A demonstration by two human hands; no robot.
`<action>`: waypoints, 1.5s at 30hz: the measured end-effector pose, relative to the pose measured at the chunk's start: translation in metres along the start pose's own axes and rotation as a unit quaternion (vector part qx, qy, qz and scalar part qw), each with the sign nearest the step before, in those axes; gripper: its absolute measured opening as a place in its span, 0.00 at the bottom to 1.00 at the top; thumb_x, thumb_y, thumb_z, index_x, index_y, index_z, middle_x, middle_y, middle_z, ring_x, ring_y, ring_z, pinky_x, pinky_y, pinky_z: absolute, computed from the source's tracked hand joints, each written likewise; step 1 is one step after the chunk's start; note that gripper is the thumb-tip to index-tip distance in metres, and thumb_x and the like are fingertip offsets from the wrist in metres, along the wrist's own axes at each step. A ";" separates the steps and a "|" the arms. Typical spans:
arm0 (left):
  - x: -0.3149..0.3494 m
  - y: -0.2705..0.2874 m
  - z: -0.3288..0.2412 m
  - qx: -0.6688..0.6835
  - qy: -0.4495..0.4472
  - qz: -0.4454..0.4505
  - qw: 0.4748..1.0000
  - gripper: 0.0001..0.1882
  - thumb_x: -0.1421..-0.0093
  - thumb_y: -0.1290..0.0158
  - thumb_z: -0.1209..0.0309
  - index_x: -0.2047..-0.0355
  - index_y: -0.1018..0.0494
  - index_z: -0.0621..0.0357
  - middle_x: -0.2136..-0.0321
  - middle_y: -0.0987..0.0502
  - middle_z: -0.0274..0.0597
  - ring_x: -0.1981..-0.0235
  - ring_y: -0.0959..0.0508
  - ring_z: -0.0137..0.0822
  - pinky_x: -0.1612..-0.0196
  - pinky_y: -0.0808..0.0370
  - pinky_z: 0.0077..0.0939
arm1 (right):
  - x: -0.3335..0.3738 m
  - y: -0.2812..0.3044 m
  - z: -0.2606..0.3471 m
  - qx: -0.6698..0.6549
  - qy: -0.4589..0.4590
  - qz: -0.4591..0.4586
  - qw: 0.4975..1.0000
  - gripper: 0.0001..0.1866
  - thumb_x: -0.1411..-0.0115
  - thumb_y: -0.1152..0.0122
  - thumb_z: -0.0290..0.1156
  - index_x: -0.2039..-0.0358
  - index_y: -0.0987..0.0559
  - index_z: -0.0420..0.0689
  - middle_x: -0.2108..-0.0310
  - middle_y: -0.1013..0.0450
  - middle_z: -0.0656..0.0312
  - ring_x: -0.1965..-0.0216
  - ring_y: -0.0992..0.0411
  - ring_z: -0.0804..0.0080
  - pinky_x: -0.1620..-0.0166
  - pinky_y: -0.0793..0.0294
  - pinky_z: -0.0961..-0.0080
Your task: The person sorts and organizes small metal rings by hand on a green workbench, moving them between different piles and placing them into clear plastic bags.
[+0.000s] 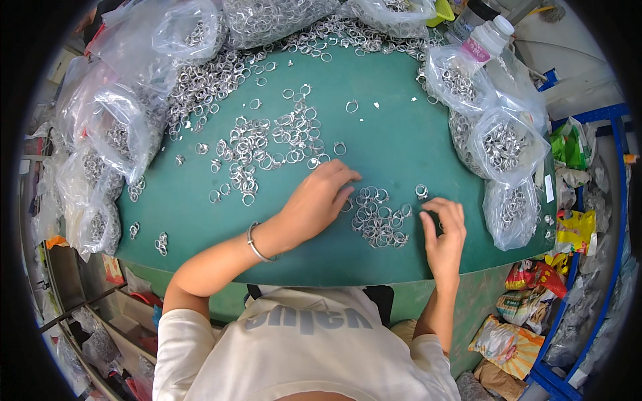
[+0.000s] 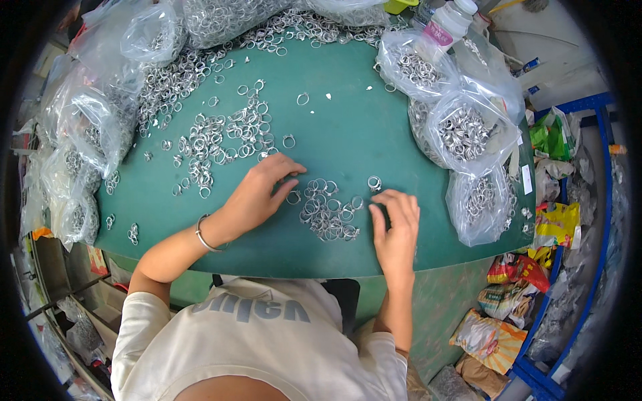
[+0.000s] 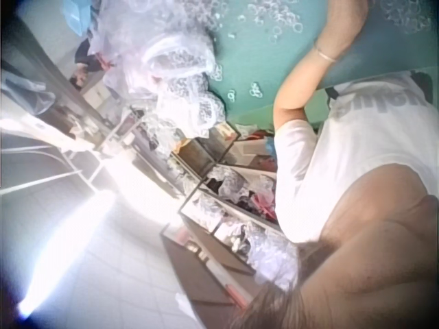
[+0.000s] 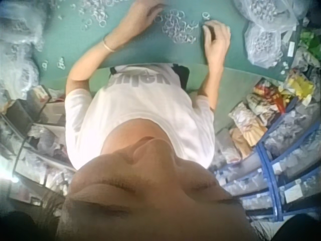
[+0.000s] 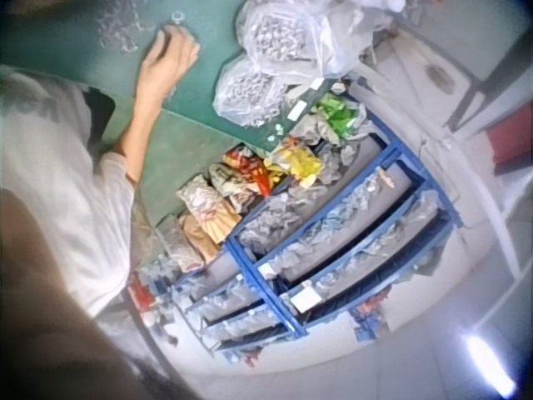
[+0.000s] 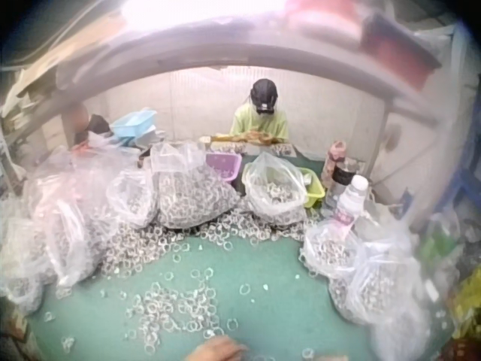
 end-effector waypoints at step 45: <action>-0.041 -0.095 -0.042 -0.068 -0.161 0.222 0.959 0.06 0.43 0.47 0.75 0.65 0.26 0.64 0.66 0.30 0.46 0.67 0.28 0.43 0.62 0.28 0.33 | 0.026 -0.002 -0.019 -0.047 -0.041 0.012 0.998 0.12 0.56 0.33 0.19 0.69 0.25 0.37 0.69 0.31 0.55 0.65 0.32 0.56 0.62 0.31 0.67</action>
Point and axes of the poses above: each hand's wrist, its own x-axis away from the middle knuckle, its own y-axis out of the back of the hand, z = x × y, the point moved 9 cm from there along -x, towards the middle knuckle
